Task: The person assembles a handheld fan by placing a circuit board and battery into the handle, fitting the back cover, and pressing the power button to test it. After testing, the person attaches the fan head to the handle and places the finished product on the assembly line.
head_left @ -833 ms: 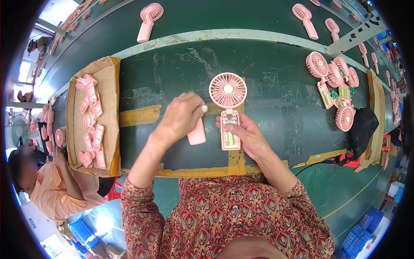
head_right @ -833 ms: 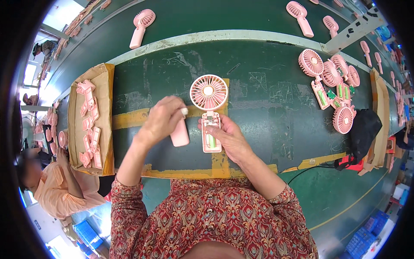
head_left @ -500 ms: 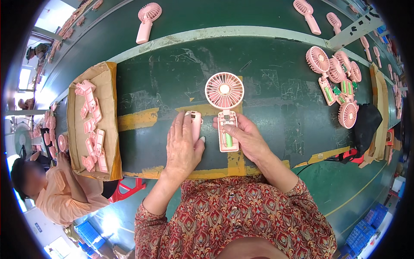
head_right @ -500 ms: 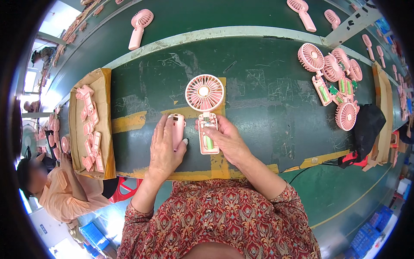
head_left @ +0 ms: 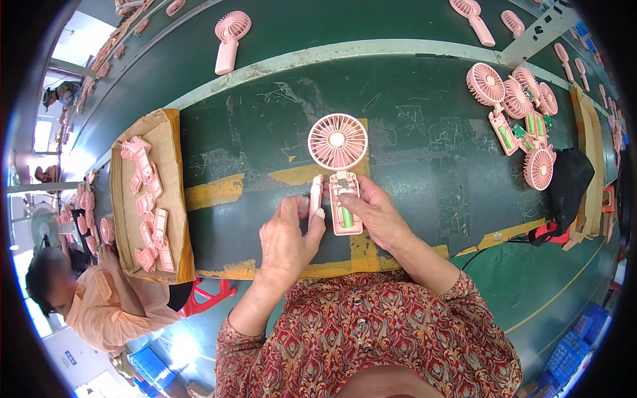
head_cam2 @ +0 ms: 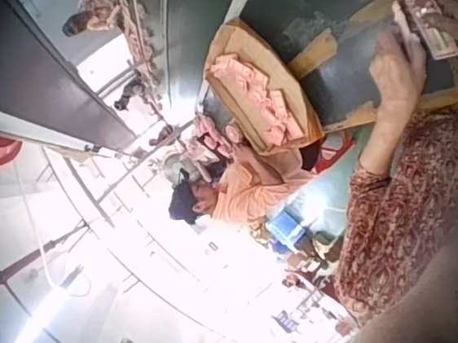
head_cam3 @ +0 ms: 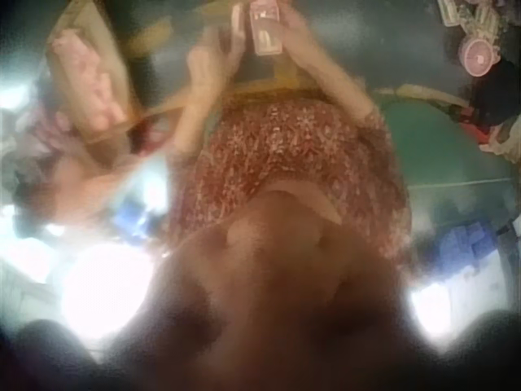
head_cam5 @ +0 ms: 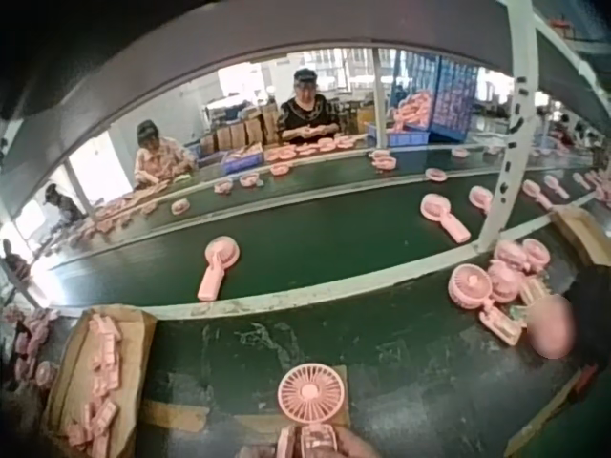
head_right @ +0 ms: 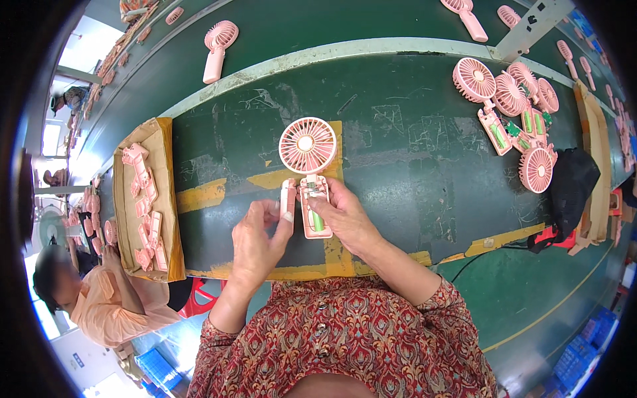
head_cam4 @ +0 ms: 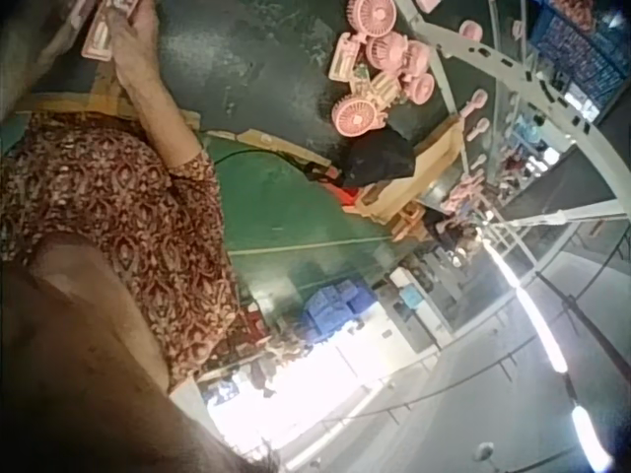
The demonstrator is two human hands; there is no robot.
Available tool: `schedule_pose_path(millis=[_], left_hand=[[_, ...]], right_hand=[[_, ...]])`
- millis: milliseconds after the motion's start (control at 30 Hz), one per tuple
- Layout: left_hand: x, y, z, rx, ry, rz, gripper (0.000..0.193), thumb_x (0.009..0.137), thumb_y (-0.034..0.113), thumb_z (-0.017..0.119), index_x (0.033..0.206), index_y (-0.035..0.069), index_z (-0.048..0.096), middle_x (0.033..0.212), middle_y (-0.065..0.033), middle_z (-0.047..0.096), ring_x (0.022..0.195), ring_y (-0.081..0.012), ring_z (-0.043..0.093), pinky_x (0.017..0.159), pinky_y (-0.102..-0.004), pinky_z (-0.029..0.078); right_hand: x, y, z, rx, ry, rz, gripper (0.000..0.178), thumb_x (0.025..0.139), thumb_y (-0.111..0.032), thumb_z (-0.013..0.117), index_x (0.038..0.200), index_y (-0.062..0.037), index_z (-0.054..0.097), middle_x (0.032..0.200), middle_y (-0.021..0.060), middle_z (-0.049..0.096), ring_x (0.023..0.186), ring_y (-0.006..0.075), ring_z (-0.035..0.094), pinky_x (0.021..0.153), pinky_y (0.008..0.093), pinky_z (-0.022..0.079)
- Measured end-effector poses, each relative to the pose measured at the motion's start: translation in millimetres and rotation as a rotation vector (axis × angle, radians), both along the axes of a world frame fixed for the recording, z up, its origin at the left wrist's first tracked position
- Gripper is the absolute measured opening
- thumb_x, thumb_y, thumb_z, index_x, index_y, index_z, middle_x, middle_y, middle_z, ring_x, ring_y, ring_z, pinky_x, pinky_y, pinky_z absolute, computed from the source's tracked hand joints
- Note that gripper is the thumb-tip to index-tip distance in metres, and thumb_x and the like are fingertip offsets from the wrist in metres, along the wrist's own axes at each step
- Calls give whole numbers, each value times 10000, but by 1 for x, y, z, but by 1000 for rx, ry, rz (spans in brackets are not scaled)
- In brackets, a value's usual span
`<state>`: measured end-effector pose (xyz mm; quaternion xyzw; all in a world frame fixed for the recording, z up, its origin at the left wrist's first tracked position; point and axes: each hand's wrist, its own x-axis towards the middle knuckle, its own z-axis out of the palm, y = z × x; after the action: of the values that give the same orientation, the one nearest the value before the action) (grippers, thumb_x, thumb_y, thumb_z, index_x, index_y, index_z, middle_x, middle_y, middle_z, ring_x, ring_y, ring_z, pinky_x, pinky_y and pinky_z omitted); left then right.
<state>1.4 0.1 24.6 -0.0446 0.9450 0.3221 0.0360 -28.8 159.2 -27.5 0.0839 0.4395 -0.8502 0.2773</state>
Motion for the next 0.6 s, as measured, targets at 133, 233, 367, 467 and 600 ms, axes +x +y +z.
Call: schedule_pose_path(millis=[133,233,367,467,600], left_hand=[[-3,-4,-13,-287,295,-99,219,723,33,621,937,19,581,887,-148,588,763,-333,604,636,-423,493],[-8,-20,-9,-429,317,-46,327,704,14,621,1028,24,586,961,-146,563,840,-325,573,717,-412,482],[-7,-23,-8,-467,282,-151,522,729,102,673,1199,-17,478,1090,-187,516,986,-353,507,817,-414,447],[2,-24,-11,-343,149,-168,590,709,171,717,1196,-43,463,1102,-208,507,1005,-376,497,825,-423,450],[0,-29,-8,-347,30,-74,461,681,163,721,1050,-38,530,1022,-197,538,951,-365,533,790,-427,465]], right_hand=[[1,1,0,12,4,-4,326,919,-66,513,1225,2,426,1111,78,581,941,105,577,782,243,503],[-1,1,2,-16,0,1,324,920,-64,507,1226,3,424,1117,78,579,945,104,576,785,241,502],[-2,2,3,-14,-12,32,336,927,-48,476,1249,14,405,1204,130,556,1086,157,549,888,274,477],[-2,2,4,7,-24,54,335,925,-39,472,1248,18,404,1200,131,557,1114,176,542,904,282,474],[0,2,1,-15,1,19,337,923,-49,482,1246,13,408,1210,126,550,1069,154,557,879,278,482]])
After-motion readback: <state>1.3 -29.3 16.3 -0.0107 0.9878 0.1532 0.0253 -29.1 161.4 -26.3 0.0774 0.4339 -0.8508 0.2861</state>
